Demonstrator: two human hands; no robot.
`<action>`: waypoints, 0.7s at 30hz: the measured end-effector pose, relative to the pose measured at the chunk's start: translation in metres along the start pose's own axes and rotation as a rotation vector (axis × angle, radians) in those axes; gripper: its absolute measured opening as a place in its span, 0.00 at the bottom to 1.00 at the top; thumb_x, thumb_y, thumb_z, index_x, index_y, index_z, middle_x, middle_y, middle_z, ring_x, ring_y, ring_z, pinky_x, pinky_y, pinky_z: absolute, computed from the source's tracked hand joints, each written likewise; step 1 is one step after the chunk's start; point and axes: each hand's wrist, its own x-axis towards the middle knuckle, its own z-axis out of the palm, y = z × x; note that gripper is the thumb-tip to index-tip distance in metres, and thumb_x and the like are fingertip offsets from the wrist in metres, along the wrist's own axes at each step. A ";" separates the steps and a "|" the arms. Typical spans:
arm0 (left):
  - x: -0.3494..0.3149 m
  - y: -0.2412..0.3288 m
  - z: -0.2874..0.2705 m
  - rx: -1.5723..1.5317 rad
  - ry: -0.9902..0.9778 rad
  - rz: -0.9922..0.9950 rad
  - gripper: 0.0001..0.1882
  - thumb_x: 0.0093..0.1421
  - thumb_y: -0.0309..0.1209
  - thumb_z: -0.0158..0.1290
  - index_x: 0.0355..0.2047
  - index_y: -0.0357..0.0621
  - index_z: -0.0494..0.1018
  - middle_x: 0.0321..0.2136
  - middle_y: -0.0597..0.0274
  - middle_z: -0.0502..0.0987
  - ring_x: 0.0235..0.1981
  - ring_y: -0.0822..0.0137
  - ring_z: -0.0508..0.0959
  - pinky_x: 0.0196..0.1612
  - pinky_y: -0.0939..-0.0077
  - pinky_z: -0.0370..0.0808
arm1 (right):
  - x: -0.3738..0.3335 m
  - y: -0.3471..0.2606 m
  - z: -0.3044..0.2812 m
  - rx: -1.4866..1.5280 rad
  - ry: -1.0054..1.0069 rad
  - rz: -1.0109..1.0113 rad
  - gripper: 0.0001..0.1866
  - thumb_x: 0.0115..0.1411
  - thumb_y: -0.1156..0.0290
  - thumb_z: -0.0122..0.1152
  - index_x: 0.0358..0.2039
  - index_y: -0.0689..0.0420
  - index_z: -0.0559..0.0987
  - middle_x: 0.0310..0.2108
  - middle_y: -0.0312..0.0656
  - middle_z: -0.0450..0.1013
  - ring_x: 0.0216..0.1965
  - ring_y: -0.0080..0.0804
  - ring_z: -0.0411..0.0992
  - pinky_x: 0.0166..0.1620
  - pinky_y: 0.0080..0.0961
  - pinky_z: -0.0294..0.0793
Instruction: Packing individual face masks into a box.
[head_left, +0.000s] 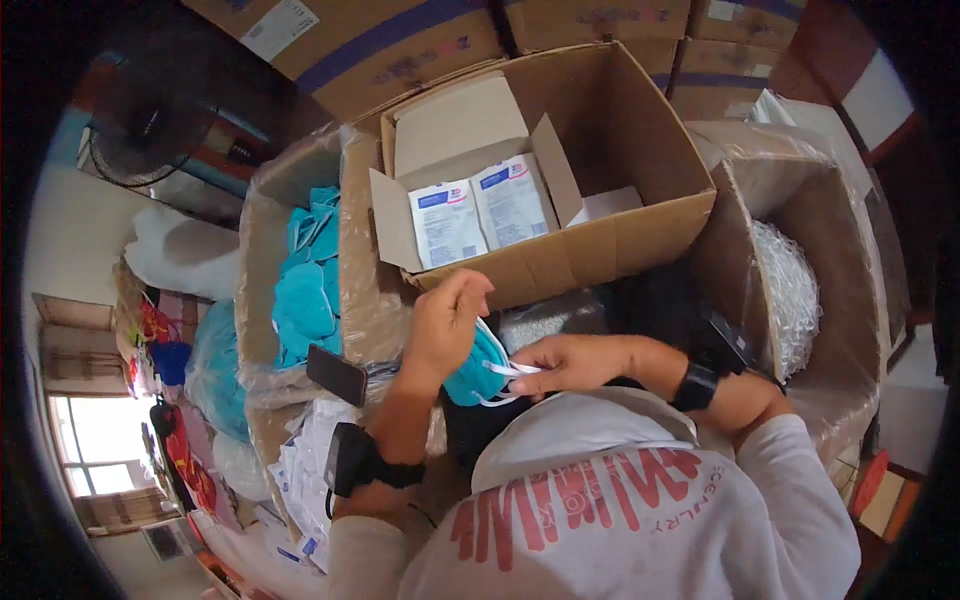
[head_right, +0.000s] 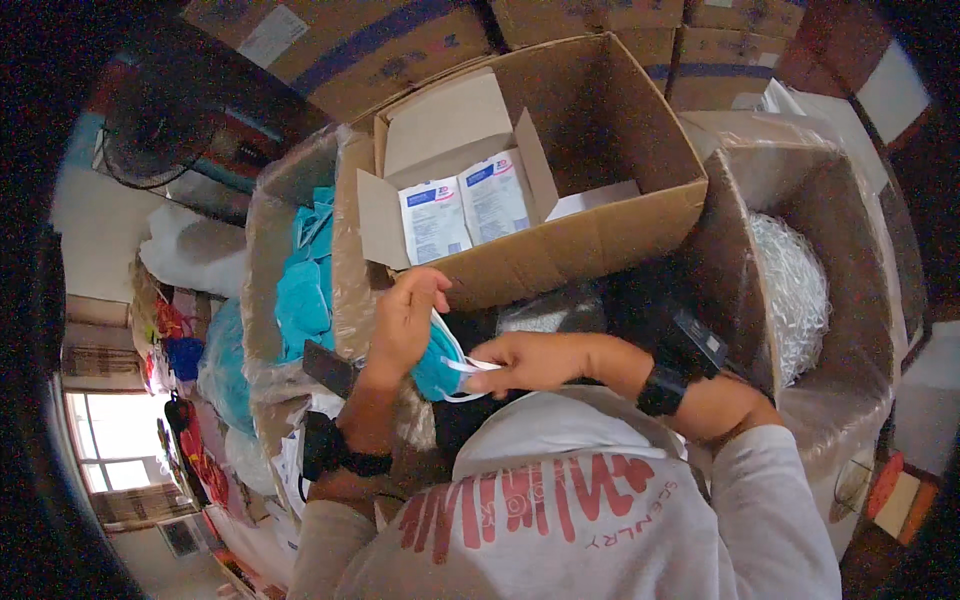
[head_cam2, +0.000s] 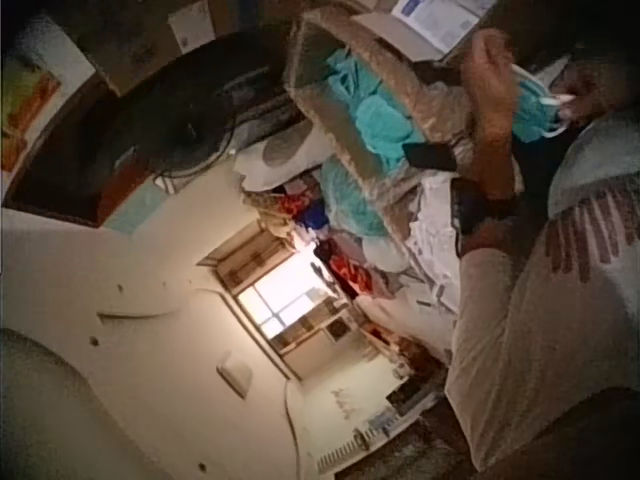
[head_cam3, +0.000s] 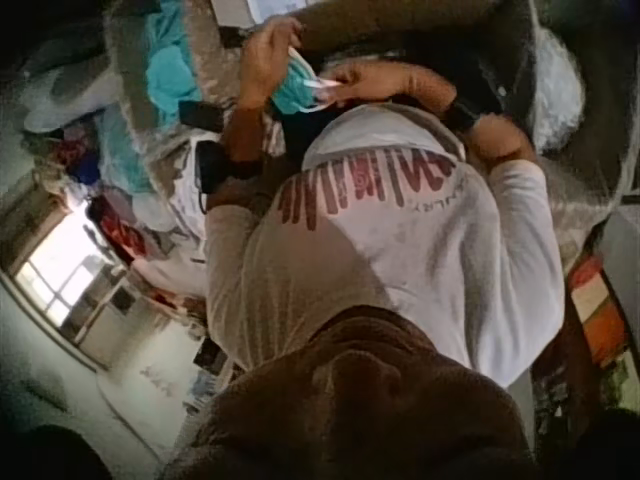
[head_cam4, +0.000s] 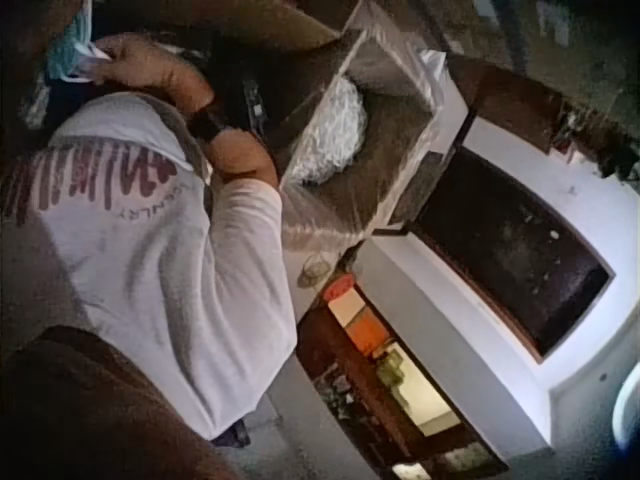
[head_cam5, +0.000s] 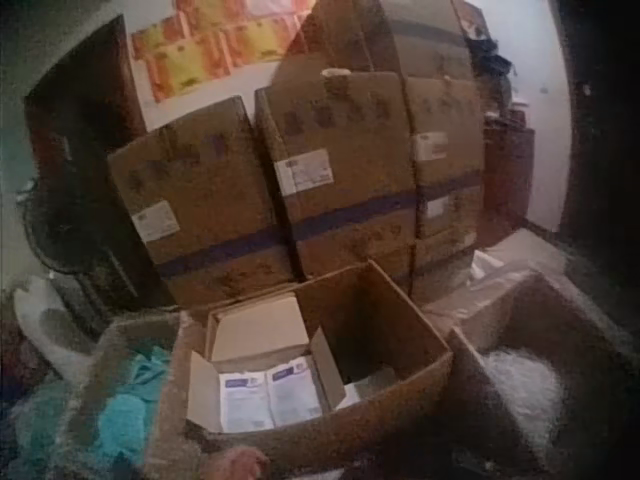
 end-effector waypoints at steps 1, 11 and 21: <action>-0.001 -0.003 -0.003 0.016 0.035 -0.054 0.17 0.62 0.39 0.39 0.29 0.39 0.71 0.17 0.66 0.69 0.19 0.77 0.67 0.24 0.82 0.63 | -0.001 0.000 0.003 -0.054 0.112 -0.020 0.17 0.61 0.58 0.46 0.35 0.61 0.71 0.34 0.40 0.70 0.38 0.29 0.67 0.41 0.25 0.65; 0.023 -0.041 0.023 -0.073 0.253 -0.287 0.23 0.62 0.43 0.39 0.21 0.36 0.70 0.16 0.61 0.68 0.20 0.70 0.67 0.27 0.73 0.65 | 0.036 -0.065 0.034 -0.456 0.450 -0.522 0.10 0.59 0.70 0.43 0.26 0.62 0.70 0.28 0.48 0.68 0.31 0.44 0.69 0.33 0.34 0.68; 0.053 -0.060 -0.077 -0.719 0.857 -0.336 0.21 0.60 0.50 0.39 0.24 0.45 0.65 0.14 0.66 0.65 0.14 0.70 0.66 0.18 0.76 0.65 | 0.043 -0.086 -0.006 -0.819 0.909 -1.145 0.15 0.62 0.64 0.39 0.32 0.60 0.72 0.31 0.38 0.69 0.30 0.28 0.66 0.34 0.23 0.68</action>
